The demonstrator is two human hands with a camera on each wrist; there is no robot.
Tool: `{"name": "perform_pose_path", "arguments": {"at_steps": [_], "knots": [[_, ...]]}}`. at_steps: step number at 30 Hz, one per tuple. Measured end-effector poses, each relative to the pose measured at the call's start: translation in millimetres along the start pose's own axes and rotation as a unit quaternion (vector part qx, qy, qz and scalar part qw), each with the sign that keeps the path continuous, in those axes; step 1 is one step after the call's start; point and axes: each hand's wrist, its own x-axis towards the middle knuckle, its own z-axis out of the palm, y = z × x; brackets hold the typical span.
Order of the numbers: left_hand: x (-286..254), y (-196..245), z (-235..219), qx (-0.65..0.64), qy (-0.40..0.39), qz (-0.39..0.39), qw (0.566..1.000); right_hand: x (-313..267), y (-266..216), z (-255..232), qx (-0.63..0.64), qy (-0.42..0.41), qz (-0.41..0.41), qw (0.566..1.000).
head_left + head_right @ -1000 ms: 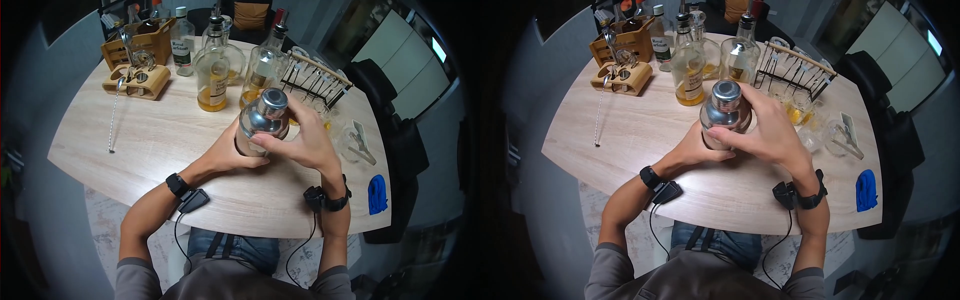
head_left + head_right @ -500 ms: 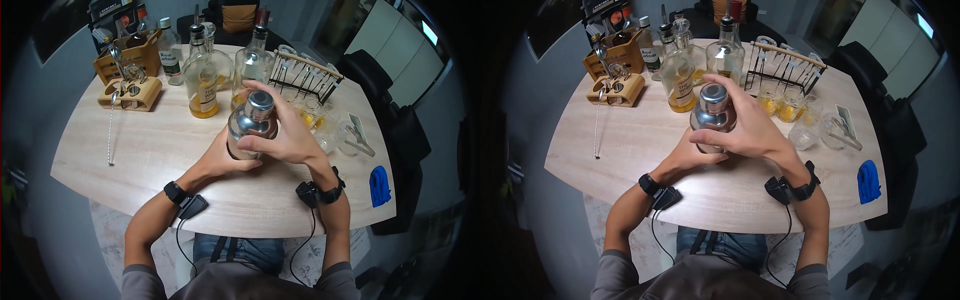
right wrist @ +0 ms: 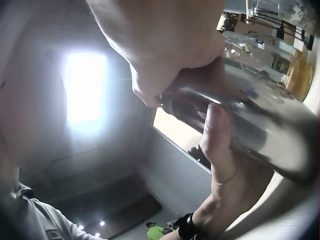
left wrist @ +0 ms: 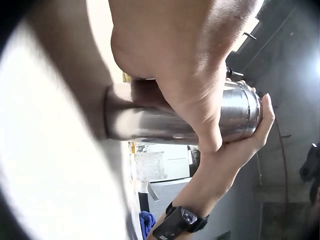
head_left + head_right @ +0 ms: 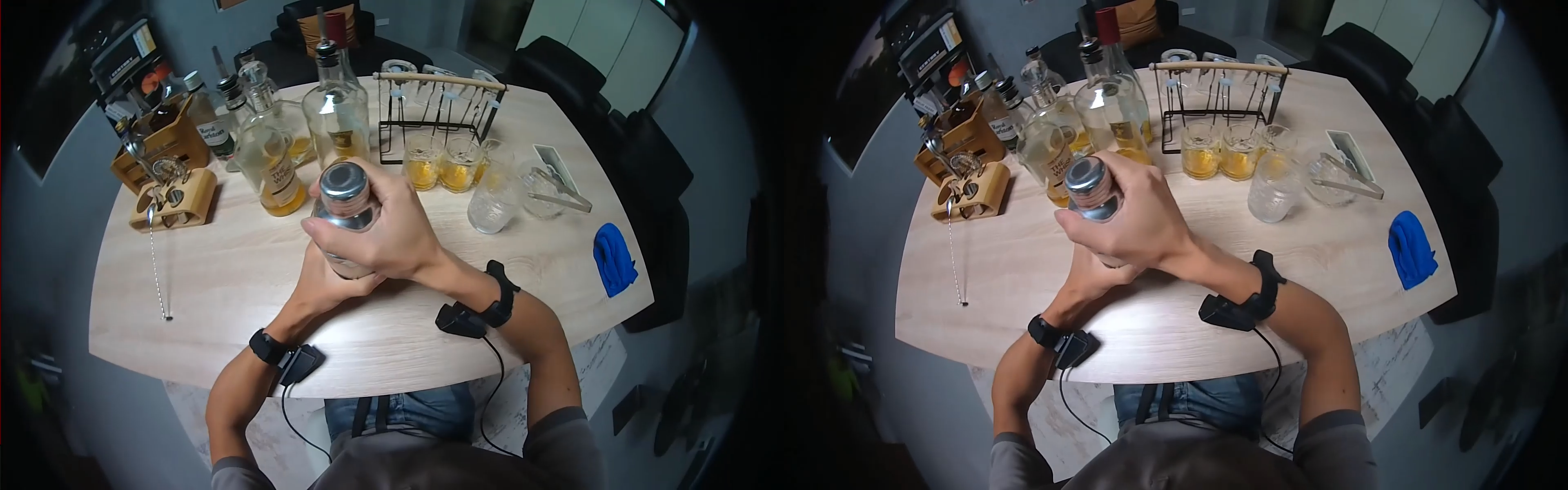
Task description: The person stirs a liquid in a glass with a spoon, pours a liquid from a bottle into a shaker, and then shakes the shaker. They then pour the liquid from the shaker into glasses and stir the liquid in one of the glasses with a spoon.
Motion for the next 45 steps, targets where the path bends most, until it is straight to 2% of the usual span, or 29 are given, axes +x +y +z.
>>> {"name": "perform_pose_path", "arguments": {"at_steps": [2, 5, 8, 10, 11, 13, 14, 16, 18, 20, 22, 24, 25, 27, 28, 30, 31, 35, 38, 39, 41, 45], "knots": [[3.3, -0.5, 3.3, 0.016, 0.002, 0.014, 1.0, -2.4, -2.9, 1.1, -0.04, 0.04, -0.034, 0.998], [7.9, -3.8, 3.3, 0.044, 0.001, 0.036, 0.998, -2.6, 0.1, -2.5, -0.049, 0.041, -0.044, 0.997], [12.8, 1.5, 1.6, -0.018, -0.017, 0.014, 1.0, -1.3, 1.0, -10.1, -0.013, 0.014, -0.04, 0.999], [12.8, -3.6, -5.1, -0.048, -0.054, -0.036, 0.997, 1.3, 3.5, -12.9, 0.019, -0.009, -0.03, 0.999], [14.4, -6.4, -7.9, -0.044, -0.052, -0.036, 0.997, 2.8, 6.2, -13.0, 0.018, 0.001, -0.039, 0.999], [18.5, -11.6, -15.2, 0.006, -0.102, -0.043, 0.994, 3.8, 7.4, -13.4, 0.024, 0.007, -0.049, 0.998], [19.0, -11.5, -16.9, 0.011, -0.098, -0.043, 0.994, 3.7, 4.0, -17.2, 0.023, -0.006, -0.027, 0.999], [23.9, -11.0, -16.2, -0.022, -0.122, -0.09, 0.988, 5.5, 1.4, -20.7, 0.02, -0.021, -0.011, 1.0], [25.8, -14.7, -12.4, -0.037, -0.122, -0.091, 0.988, 5.3, 5.2, -21.9, 0.028, -0.012, -0.011, 0.999], [26.4, -19.9, -10.5, -0.06, -0.094, -0.05, 0.992, 7.7, 4.7, -28.3, 0.022, -0.031, -0.017, 0.999], [28.1, -24.9, -13.3, -0.082, -0.097, -0.07, 0.989, 11.7, -5.9, -34.4, 0.056, -0.038, 0.04, 0.997], [29.6, -18.3, -10.3, -0.08, -0.115, -0.071, 0.988, 15.9, -2.1, -35.8, 0.09, -0.033, 0.038, 0.995], [28.1, -16.4, -6.5, -0.074, -0.107, -0.043, 0.991, 18.1, -1.5, -37.1, 0.1, -0.007, -0.003, 0.995], [26.6, -7.6, 1.4, -0.092, -0.114, -0.041, 0.988, 18.3, -9.5, -36.7, 0.105, 0.026, -0.079, 0.991], [26.3, -5.7, 3.6, -0.105, -0.124, -0.038, 0.986, 17.4, -12.9, -40.1, 0.107, 0.022, -0.074, 0.991], [26.7, -12.2, 3.2, -0.107, -0.127, -0.036, 0.985, 16.0, -13.6, -47.7, 0.108, -0.081, -0.03, 0.99], [26.9, -13.6, 3.0, -0.099, -0.125, -0.031, 0.987, 14.2, -10.3, -41.7, 0.112, -0.053, -0.052, 0.991], [26.5, -13.8, 3.9, -0.109, -0.115, -0.027, 0.987, 17.8, -4.7, -39.0, 0.137, -0.067, -0.021, 0.988], [25.5, -16.6, 3.2, -0.105, -0.116, -0.035, 0.987, 13.4, -13.1, -31.7, 0.108, -0.054, -0.019, 0.992], [25.4, -15.5, 5.1, -0.105, -0.114, -0.034, 0.987, 11.5, -18.1, -31.1, 0.062, -0.036, 0.001, 0.997], [24.0, -11.2, 11.4, -0.116, -0.075, -0.001, 0.99, 8.7, -29.6, -28.4, -0.002, -0.006, 0.032, 0.999], [20.9, -11.6, 14.3, -0.109, -0.045, 0.007, 0.993, 9.4, -29.7, -30.7, 0.006, -0.003, 0.035, 0.999]]}}
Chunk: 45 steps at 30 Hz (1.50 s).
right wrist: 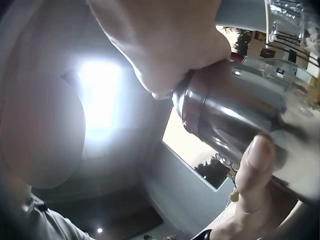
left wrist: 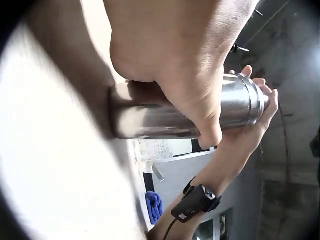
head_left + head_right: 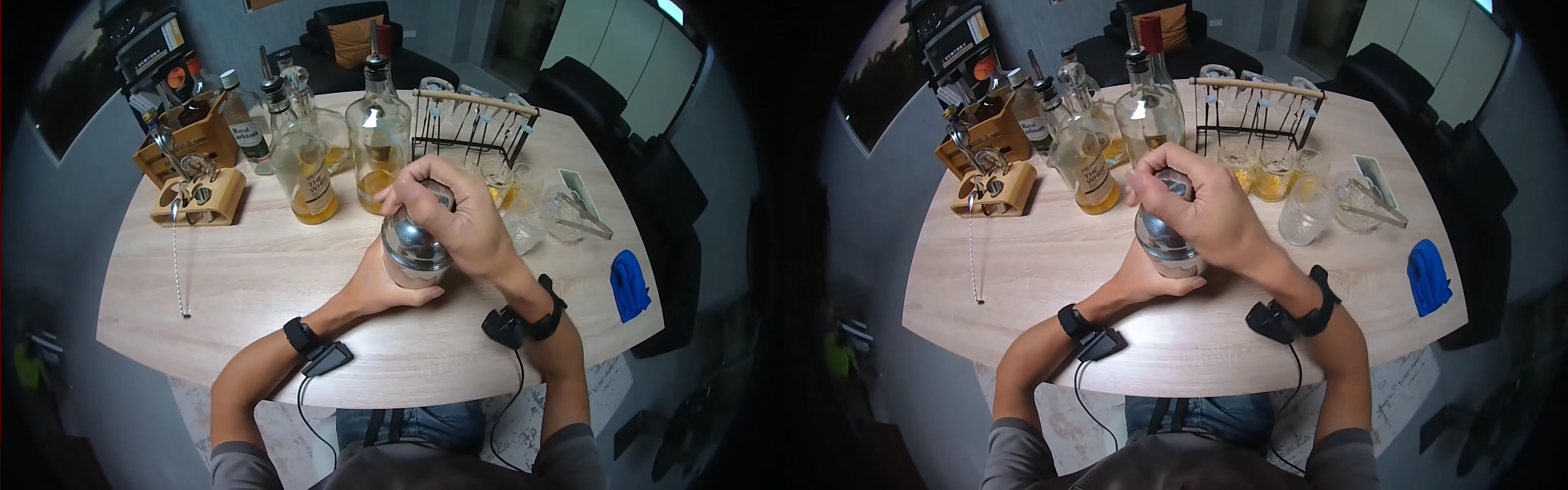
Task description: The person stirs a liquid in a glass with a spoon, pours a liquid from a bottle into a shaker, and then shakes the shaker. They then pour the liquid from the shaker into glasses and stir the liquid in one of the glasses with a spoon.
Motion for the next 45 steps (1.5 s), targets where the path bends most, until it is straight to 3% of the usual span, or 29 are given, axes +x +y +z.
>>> {"name": "perform_pose_path", "arguments": {"at_steps": [2, 8, 12, 15, 17, 18, 20, 21, 23, 27, 29, 33, 36, 39, 40, 41, 43, 45], "knots": [[4.2, 4.7, -5.2, 0.006, -0.065, -0.046, 0.997, 7.1, -2.0, -11.1, 0.06, -0.087, 0.042, 0.993], [12.4, -1.1, -11.3, 0.0, -0.128, -0.035, 0.991, 20.1, 6.9, -20.2, 0.112, -0.186, 0.018, 0.976], [12.3, 4.5, -10.7, -0.01, -0.154, -0.047, 0.987, 17.5, 0.4, -16.2, 0.088, -0.175, 0.033, 0.98], [8.1, 11.8, -5.9, 0.005, -0.117, -0.044, 0.992, 13.8, -1.5, -9.3, 0.044, -0.133, 0.023, 0.99], [5.5, 12.2, -1.0, 0.026, -0.067, -0.036, 0.997, 9.1, 5.0, -4.0, 0.017, -0.032, 0.0, 0.999], [5.3, 11.1, 1.3, 0.024, -0.066, -0.036, 0.997, 6.8, 7.4, -2.7, 0.017, -0.033, 0.001, 0.999], [5.4, 10.4, 4.5, 0.022, -0.046, -0.02, 0.998, 3.2, 8.3, 0.3, -0.118, 0.051, -0.018, 0.992], [5.4, 10.2, 5.4, 0.023, -0.047, -0.019, 0.998, 1.5, 3.6, 2.0, -0.119, 0.051, -0.019, 0.991], [4.7, 9.4, 6.7, 0.024, -0.037, -0.011, 0.999, -0.2, -11.5, 4.9, -0.109, 0.048, 0.074, 0.99], [2.0, 5.4, 5.6, 0.013, -0.031, -0.023, 0.999, 1.9, -4.5, -2.5, -0.094, 0.028, 0.055, 0.994], [1.8, 6.3, 1.5, 0.006, -0.059, -0.027, 0.998, 4.4, -3.3, -12.3, 0.04, -0.087, 0.023, 0.995], [2.9, 15.3, -11.1, 0.011, -0.098, -0.063, 0.993, 5.4, -2.2, -23.9, 0.029, -0.151, 0.034, 0.987], [4.9, 27.5, -12.4, -0.011, -0.14, -0.02, 0.99, 7.8, 12.2, -26.2, 0.118, -0.193, 0.054, 0.973], [4.0, 37.5, -12.4, -0.049, -0.164, -0.03, 0.985, 7.0, 0.4, -28.4, 0.048, -0.219, -0.025, 0.974], [4.9, 39.5, -10.6, -0.04, -0.152, 0.012, 0.988, 8.1, -3.7, -29.9, 0.017, -0.232, -0.052, 0.971], [5.4, 39.7, -12.0, -0.033, -0.146, 0.012, 0.989, 7.1, -6.1, -26.5, 0.021, -0.236, -0.058, 0.97], [5.8, 39.4, -15.9, -0.006, -0.174, -0.002, 0.985, -0.3, -9.1, -18.6, 0.062, -0.165, 0.014, 0.984], [3.8, 50.0, -13.4, -0.002, -0.158, -0.01, 0.987, -4.0, -11.5, -12.0, 0.067, -0.14, 0.009, 0.988]]}}
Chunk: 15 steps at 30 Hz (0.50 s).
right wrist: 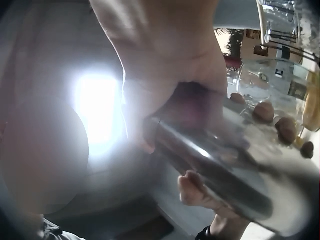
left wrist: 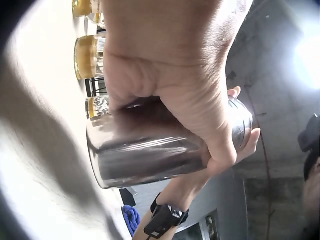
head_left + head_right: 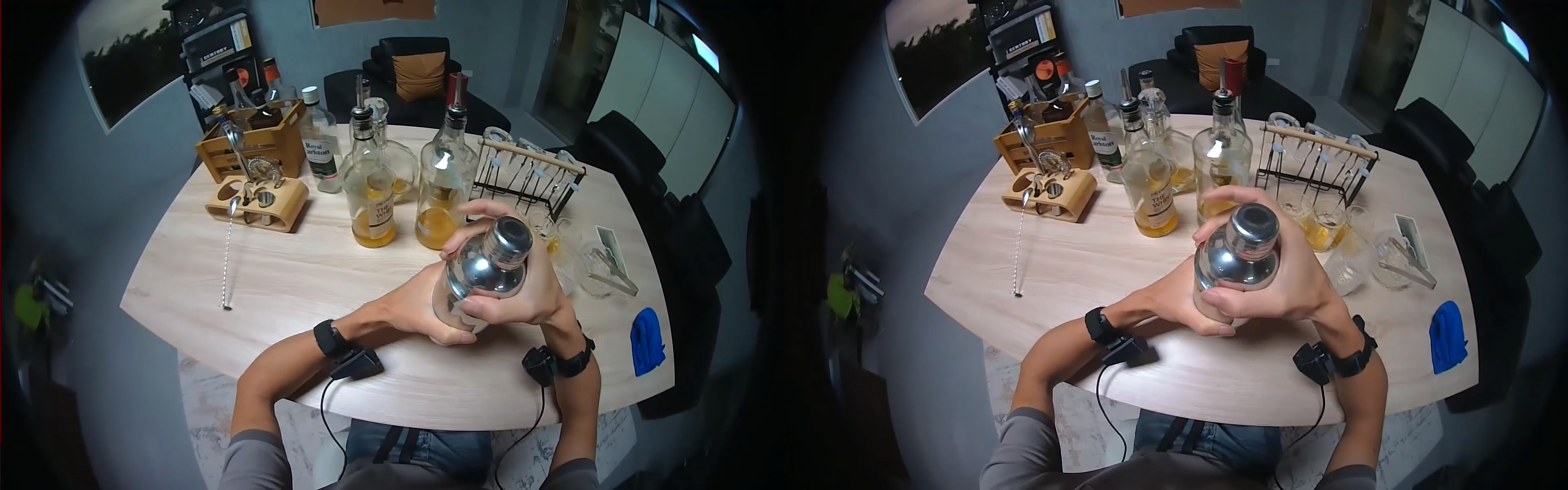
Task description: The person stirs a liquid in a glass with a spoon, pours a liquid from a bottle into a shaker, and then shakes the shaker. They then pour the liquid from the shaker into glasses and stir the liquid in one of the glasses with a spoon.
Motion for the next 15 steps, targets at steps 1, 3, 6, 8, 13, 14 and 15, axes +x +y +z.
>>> {"name": "perform_pose_path", "arguments": {"at_steps": [1, 3, 6, 8, 13, 14, 15], "knots": [[-0.4, 2.4, 1.6, 0.004, 0.007, -0.002, 1.0, -1.2, -2.4, 2.8, -0.003, 0.029, 0.002, 1.0], [-0.4, 7.6, 3.1, 0.007, 0.016, -0.003, 1.0, -3.7, -9.7, 7.3, -0.008, 0.057, 0.003, 0.998], [2.2, 15.4, 4.3, 0.05, 0.001, 0.008, 0.999, -8.3, -19.0, 9.5, -0.047, 0.087, -0.006, 0.995], [3.1, 19.8, 5.3, 0.077, -0.007, 0.016, 0.997, -9.7, -19.3, 8.3, -0.066, 0.082, -0.054, 0.993], [5.4, 27.8, 12.3, 0.073, 0.028, 0.061, 0.995, -11.1, -29.1, 16.7, -0.052, 0.12, -0.097, 0.987], [6.6, 29.9, 13.6, 0.045, 0.05, 0.055, 0.996, -10.1, -29.8, 17.4, -0.026, 0.143, -0.104, 0.984], [8.1, 30.5, 12.5, 0.048, 0.051, 0.056, 0.996, -10.6, -25.6, 13.9, -0.039, 0.12, -0.1, 0.987]]}}
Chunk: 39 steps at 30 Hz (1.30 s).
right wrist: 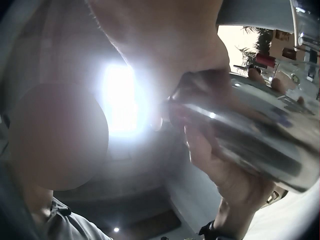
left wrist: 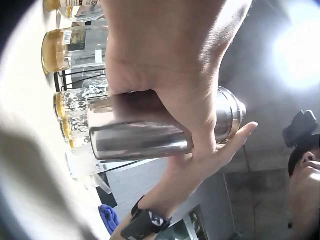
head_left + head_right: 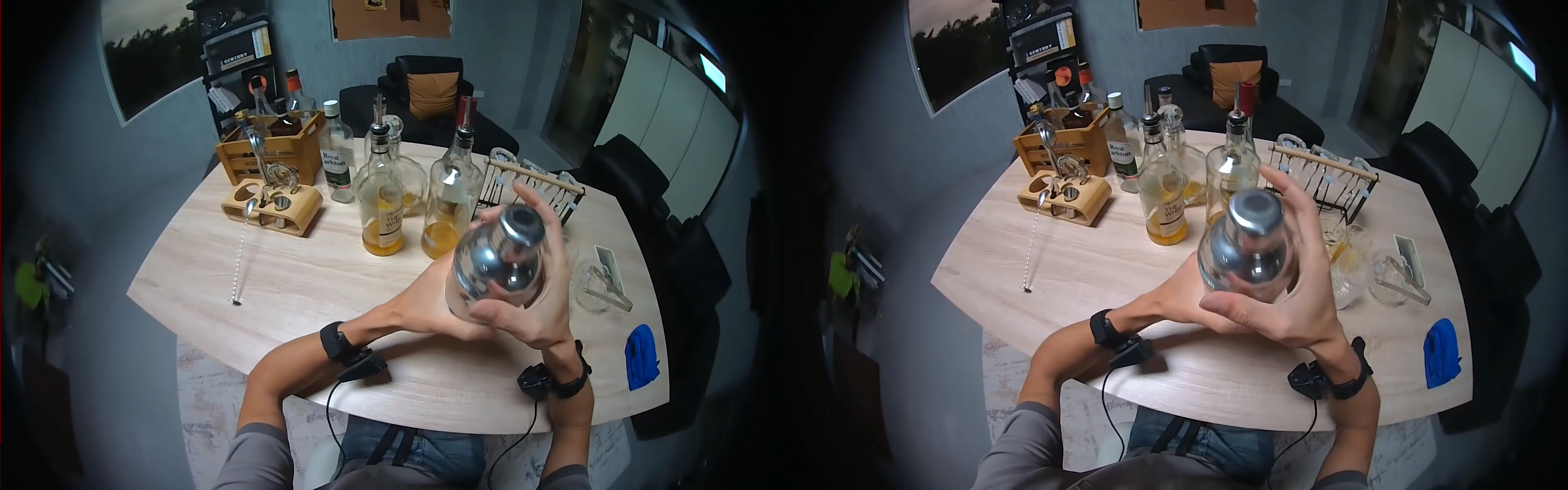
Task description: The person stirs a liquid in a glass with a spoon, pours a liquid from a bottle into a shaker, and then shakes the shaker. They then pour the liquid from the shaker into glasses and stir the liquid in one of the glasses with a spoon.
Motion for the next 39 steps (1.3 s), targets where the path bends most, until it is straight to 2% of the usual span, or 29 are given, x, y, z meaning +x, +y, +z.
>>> {"name": "perform_pose_path", "arguments": {"at_steps": [3, 5, 6, 8, 9, 11, 12, 13, 15, 16, 19, 21, 23, 24, 25, 28, 30, 31, 33, 34, 37, 38, 39], "knots": [[6.6, 1.3, -2.4, -0.006, 0.019, 0.036, 0.999, 0.9, -0.7, 2.3, -0.028, 0.025, -0.04, 0.999], [7.7, 6.3, 5.3, 0.01, 0.081, 0.033, 0.996, 1.2, -2.4, 3.5, -0.022, 0.027, -0.03, 0.999], [9.8, 8.1, 7.1, 0.01, 0.079, 0.033, 0.996, 1.4, -1.4, 6.8, 0.012, 0.046, -0.032, 0.998], [15.4, 12.0, 10.3, -0.007, 0.147, 0.064, 0.987, 0.5, 7.4, 5.0, 0.045, 0.054, -0.024, 0.997], [16.0, 16.6, 12.2, -0.009, 0.141, 0.063, 0.988, 0.1, 11.4, 1.9, 0.042, 0.06, -0.024, 0.997], [16.2, 27.1, 16.1, -0.045, 0.22, 0.032, 0.974, 0.7, 15.3, -5.5, -0.12, -0.038, -0.051, 0.991], [15.7, 27.3, 21.2, -0.092, 0.247, 0.053, 0.963, 1.9, 13.2, -3.4, -0.149, -0.048, -0.047, 0.987], [13.8, 28.4, 22.5, -0.091, 0.241, 0.05, 0.965, 1.2, 13.1, -1.2, -0.149, -0.04, -0.046, 0.987], [4.3, 32.0, 17.5, -0.087, 0.246, 0.044, 0.964, -1.0, 14.6, 3.0, -0.07, -0.072, 0.064, 0.993], [0.2, 27.3, 11.3, -0.102, 0.228, 0.018, 0.968, -1.6, 11.6, 3.3, -0.081, -0.08, 0.084, 0.99], [-6.4, 28.4, 0.1, -0.129, 0.175, -0.007, 0.976, -4.2, 15.6, 2.3, -0.093, -0.067, 0.088, 0.989], [-10.9, 25.8, -6.7, -0.093, 0.176, -0.034, 0.979, -4.7, 15.8, 1.8, -0.1, -0.064, 0.091, 0.989], [-7.7, 30.8, -10.3, -0.059, 0.266, 0.049, 0.961, -2.9, 12.5, 2.4, -0.099, -0.097, 0.034, 0.99], [0.7, 44.9, -10.6, -0.041, 0.3, 0.133, 0.944, -4.4, 12.6, 3.9, -0.097, -0.098, 0.035, 0.99], [6.7, 43.7, -9.3, -0.049, 0.3, 0.228, 0.925, -7.6, 12.9, 6.0, -0.107, -0.108, 0.029, 0.988], [1.5, 54.1, -2.0, -0.073, 0.306, 0.245, 0.917, -9.6, 6.9, 9.3, -0.126, -0.133, 0.041, 0.982], [0.3, 50.6, -3.7, -0.05, 0.278, 0.313, 0.907, -9.3, 0.7, 11.9, -0.147, -0.136, 0.044, 0.979], [-4.5, 50.7, -3.3, -0.05, 0.28, 0.312, 0.906, -10.6, 0.0, 13.2, -0.145, -0.137, 0.045, 0.979], [-16.4, 51.1, 0.9, -0.06, 0.259, 0.244, 0.933, -14.8, -0.9, 13.7, -0.171, -0.131, 0.01, 0.976], [-16.3, 45.4, 2.0, -0.056, 0.239, 0.292, 0.924, -15.1, -0.7, 13.1, -0.172, -0.13, 0.01, 0.976], [-15.3, 41.8, 1.2, -0.066, 0.261, 0.247, 0.931, -15.6, -0.9, 11.0, -0.169, -0.136, 0.012, 0.976], [-10.7, 42.1, -0.5, -0.088, 0.269, 0.23, 0.931, -13.9, -0.8, 10.5, -0.17, -0.135, 0.049, 0.975], [-8.6, 42.5, -0.2, -0.129, 0.294, 0.178, 0.93, -13.6, -0.6, 10.3, -0.171, -0.133, 0.086, 0.972]]}}
